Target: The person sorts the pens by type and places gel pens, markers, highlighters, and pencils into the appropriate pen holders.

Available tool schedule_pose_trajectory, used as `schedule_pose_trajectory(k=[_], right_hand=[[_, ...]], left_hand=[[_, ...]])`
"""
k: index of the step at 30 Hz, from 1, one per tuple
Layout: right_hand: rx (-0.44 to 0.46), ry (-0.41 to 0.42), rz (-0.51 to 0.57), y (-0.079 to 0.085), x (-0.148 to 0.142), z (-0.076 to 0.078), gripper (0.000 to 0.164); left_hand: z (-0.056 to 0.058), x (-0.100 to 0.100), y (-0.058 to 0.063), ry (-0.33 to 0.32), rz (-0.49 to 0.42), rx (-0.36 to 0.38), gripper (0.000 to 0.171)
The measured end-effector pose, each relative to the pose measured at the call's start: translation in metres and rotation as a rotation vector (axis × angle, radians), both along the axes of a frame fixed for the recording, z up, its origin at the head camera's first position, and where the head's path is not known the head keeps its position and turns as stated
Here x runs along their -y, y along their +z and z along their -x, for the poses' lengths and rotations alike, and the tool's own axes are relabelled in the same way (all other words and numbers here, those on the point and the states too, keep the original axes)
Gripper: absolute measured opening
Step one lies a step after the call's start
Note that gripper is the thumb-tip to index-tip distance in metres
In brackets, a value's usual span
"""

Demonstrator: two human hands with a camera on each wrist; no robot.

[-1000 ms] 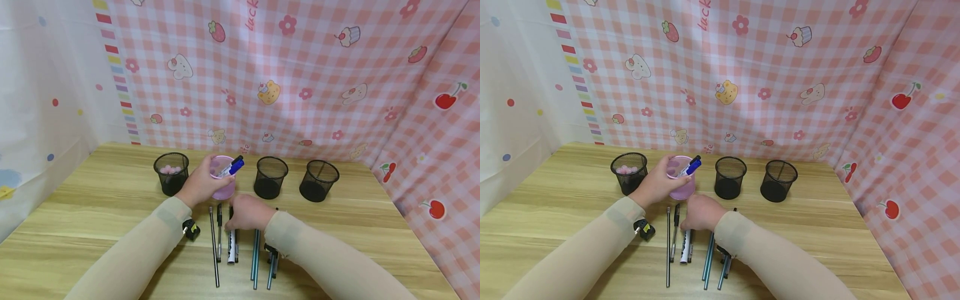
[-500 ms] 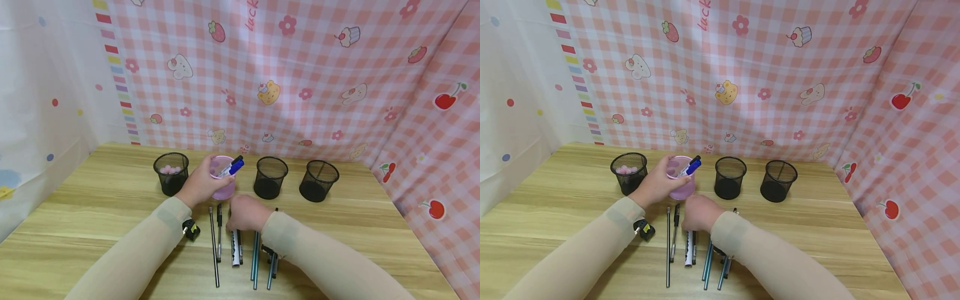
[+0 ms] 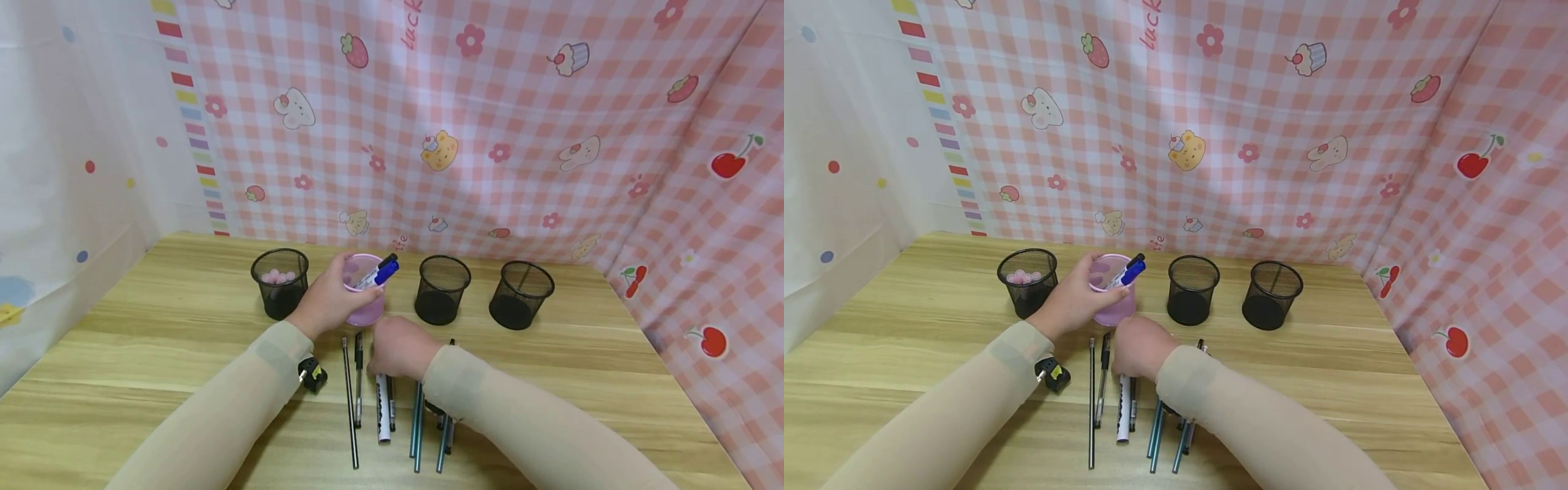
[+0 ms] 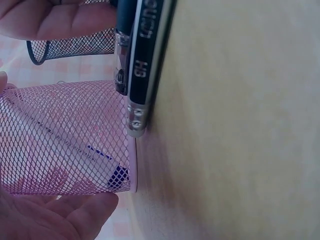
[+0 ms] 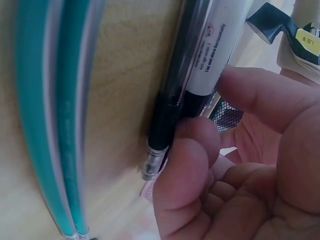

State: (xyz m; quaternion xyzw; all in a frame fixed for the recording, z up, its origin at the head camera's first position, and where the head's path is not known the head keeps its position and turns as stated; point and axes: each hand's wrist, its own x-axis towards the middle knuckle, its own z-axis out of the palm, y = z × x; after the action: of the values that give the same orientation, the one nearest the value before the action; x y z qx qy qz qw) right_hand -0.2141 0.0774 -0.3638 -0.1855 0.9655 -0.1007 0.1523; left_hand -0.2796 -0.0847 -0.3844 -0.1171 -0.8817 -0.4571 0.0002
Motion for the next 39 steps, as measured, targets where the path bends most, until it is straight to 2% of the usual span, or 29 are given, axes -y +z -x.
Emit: schedule_pose_trajectory(k=[8,16,21,28,39], right_hand=[[-0.015,0.015,-0.063,0.001,0.001,-0.002,0.035],[0.005,0.004,-0.039,-0.001,-0.001,-0.001,0.037],[0.036,-0.029,0.033,-0.002,-0.006,0.001,0.034],[0.061,-0.082,0.184,0.002,-0.015,0.004,0.019],[0.001,-0.203,0.437,0.016,-0.032,0.004,0.02]], left_hand=[[0.0,0.0,0.001,-0.004,-0.004,0.008,0.101],[-0.002,0.0,0.002,-0.003,-0.009,0.016,0.101],[-0.002,0.0,0.003,-0.004,-0.011,0.018,0.1],[-0.002,0.0,0.003,-0.003,-0.007,0.012,0.098],[-0.001,0.0,0.002,-0.002,-0.012,0.011,0.098]])
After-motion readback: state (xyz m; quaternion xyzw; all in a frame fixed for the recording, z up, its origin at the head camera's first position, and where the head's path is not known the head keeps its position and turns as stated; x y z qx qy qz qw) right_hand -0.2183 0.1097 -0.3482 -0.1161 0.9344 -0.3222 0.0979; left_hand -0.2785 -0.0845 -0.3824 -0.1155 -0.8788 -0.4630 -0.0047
